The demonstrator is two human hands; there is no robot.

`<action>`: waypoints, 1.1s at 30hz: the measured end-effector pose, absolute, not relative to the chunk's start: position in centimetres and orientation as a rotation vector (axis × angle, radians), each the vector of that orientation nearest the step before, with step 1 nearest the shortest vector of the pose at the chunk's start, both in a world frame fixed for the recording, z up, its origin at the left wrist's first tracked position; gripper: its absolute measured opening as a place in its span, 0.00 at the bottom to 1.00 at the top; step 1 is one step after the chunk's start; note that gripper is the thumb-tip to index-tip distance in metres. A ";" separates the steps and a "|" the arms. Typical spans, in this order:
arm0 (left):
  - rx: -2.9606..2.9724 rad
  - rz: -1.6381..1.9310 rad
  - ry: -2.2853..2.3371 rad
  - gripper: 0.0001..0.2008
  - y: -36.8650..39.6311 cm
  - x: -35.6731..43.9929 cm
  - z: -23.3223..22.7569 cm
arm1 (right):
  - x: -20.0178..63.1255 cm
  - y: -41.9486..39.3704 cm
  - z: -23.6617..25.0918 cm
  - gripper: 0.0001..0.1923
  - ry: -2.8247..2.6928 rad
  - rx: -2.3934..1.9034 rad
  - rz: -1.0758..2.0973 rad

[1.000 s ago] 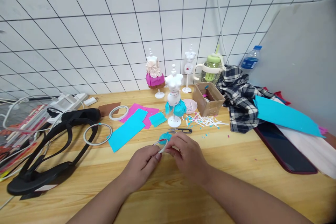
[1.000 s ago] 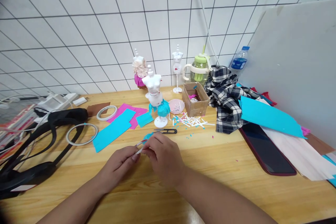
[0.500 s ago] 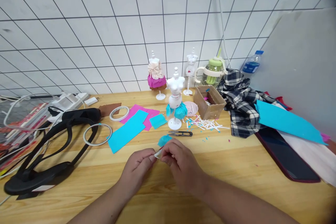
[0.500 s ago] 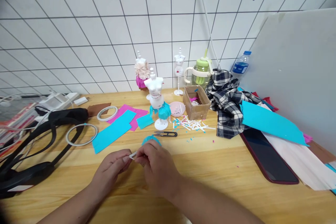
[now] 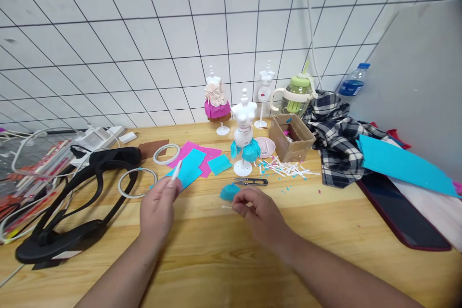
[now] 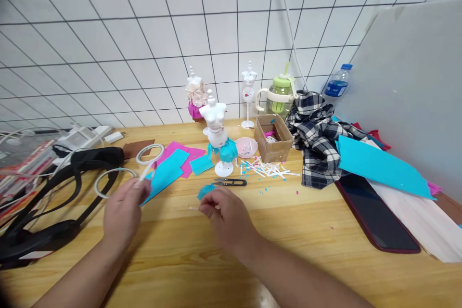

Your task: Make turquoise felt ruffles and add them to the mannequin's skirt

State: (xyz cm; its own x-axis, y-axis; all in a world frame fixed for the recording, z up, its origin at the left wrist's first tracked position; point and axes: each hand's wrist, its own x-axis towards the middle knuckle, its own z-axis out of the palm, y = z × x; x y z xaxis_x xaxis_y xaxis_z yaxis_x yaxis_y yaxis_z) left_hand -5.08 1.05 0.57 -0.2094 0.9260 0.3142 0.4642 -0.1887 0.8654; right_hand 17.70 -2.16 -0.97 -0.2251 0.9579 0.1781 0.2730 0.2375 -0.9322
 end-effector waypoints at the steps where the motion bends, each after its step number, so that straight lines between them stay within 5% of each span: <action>1: 1.826 1.232 1.709 0.13 1.6 -5.6 0.2 | 17.8 -1.8 -1.2 0.05 -1.648 -1.187 1.049; 8: 2.456 0.327 2.063 0.19 3.0 -6.9 -1.7 | 18.0 -1.1 -1.9 0.06 -1.580 -1.217 1.156; 12: 2.513 0.543 2.114 0.19 1.8 -6.1 -0.2 | 18.0 -1.4 -1.3 0.07 -1.558 -1.198 1.207; 16: 2.346 0.933 1.607 0.17 -0.2 -3.9 0.4 | 18.1 -1.5 -1.0 0.06 -1.606 -1.240 1.154; 20: 1.996 0.810 1.218 0.24 -1.5 -1.5 -0.4 | 18.0 -1.4 -1.1 0.05 -1.628 -1.254 1.162; 33: 2.127 0.758 1.387 0.11 -2.1 -0.9 0.0 | 17.8 -1.5 -1.1 0.07 -1.484 -1.138 1.426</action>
